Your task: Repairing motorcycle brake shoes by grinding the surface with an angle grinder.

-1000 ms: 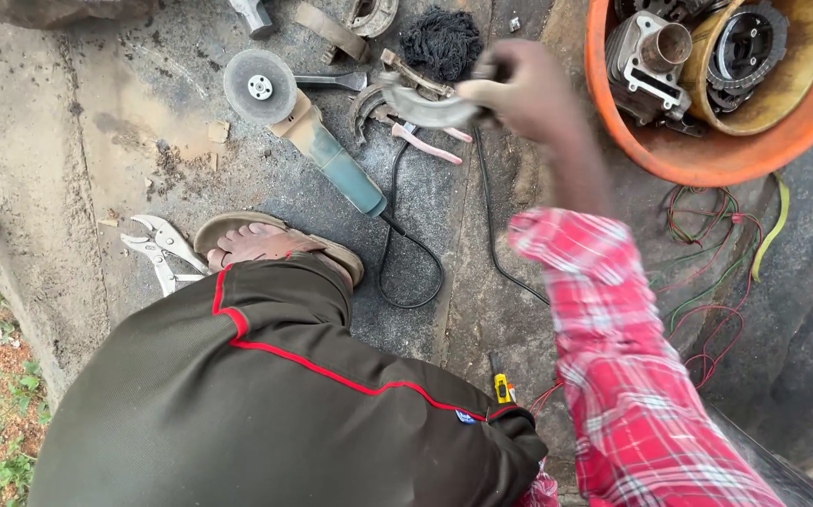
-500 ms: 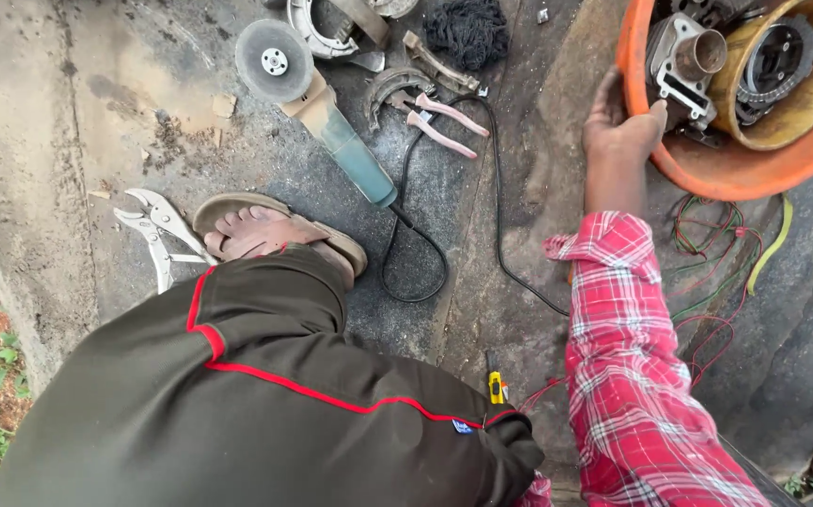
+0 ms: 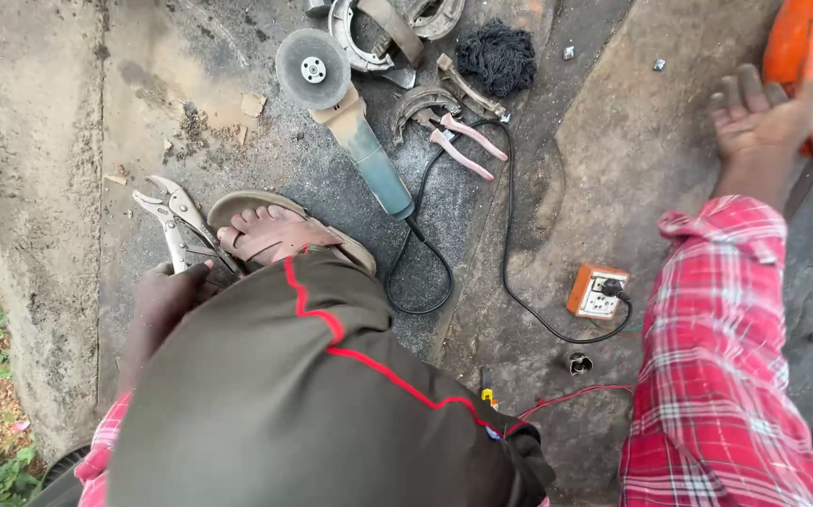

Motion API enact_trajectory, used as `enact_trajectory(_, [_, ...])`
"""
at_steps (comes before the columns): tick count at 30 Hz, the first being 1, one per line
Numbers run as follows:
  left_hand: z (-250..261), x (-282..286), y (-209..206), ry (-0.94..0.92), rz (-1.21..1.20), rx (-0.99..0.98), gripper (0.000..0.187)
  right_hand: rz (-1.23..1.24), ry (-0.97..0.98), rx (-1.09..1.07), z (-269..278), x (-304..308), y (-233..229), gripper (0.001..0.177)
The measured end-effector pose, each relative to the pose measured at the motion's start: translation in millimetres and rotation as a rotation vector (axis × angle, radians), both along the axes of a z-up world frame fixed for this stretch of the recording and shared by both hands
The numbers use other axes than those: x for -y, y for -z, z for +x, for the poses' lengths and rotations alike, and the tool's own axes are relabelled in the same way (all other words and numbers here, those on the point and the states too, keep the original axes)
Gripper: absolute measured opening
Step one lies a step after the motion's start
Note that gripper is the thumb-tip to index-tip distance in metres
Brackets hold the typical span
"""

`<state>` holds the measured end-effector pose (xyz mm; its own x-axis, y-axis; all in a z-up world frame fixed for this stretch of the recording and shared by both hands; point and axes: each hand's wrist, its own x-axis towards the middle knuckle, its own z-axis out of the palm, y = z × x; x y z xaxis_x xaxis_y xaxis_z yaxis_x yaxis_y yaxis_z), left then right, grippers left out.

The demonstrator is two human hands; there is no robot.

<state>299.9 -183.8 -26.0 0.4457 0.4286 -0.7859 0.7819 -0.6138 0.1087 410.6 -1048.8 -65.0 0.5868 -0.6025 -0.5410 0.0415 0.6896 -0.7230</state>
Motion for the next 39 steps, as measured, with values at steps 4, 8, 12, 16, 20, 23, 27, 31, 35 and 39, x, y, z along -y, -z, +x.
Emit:
enact_trajectory(4, [-10.5, -14.2, 27.3, -0.383, -0.224, 0.119, 0.026, -0.469, -0.631, -0.168, 15.7, -185.1, -67.3, 0.028])
enact_trajectory(8, [14.1, 4.7, -11.1, -0.364, -0.411, 0.223, 0.028, -0.530, -1.124, 0.011, 35.8, -343.3, -84.3, 0.034])
enact_trajectory(12, [52.9, 30.1, -79.6, -0.233, -0.630, 0.215, 0.027, -0.766, -1.674, 0.172, 58.1, -484.4, -118.7, 0.056])
enact_trajectory(16, [58.8, 47.7, -123.4, -0.183, -1.015, 0.419, 0.031, -0.865, -1.685, -0.030, 86.6, -526.8, -116.1, 0.051])
enact_trajectory(20, [32.6, 53.1, -92.5, -0.374, -1.231, 0.406, 0.030, -0.467, -1.662, 0.030, 67.1, -545.0, -120.3, 0.052])
enact_trajectory(23, [41.8, 86.3, -112.7, -0.189, -0.920, 0.455, 0.038, 0.123, -1.850, 0.150, 32.6, -584.2, -120.5, 0.070])
enact_trajectory(27, [17.3, 112.7, -118.0, 0.470, -0.280, 0.853, 0.057, 0.307, -1.876, 0.117, 6.4, -604.4, -97.6, 0.080])
enact_trajectory(31, [-18.6, 109.9, -118.8, -0.027, -0.318, 0.701, 0.049, 0.635, -1.764, 0.077, -9.9, -603.0, -67.5, 0.089])
enact_trajectory(35, [35.1, 68.5, -131.0, -0.342, -0.361, 0.180, 0.082, 0.573, -1.988, -0.017, 13.6, -620.4, -93.5, 0.075])
enact_trajectory(39, [15.6, 43.4, -62.4, -0.706, -1.301, 0.112, 0.061, -0.939, -2.220, -0.100, 66.2, -606.9, -161.6, 0.059])
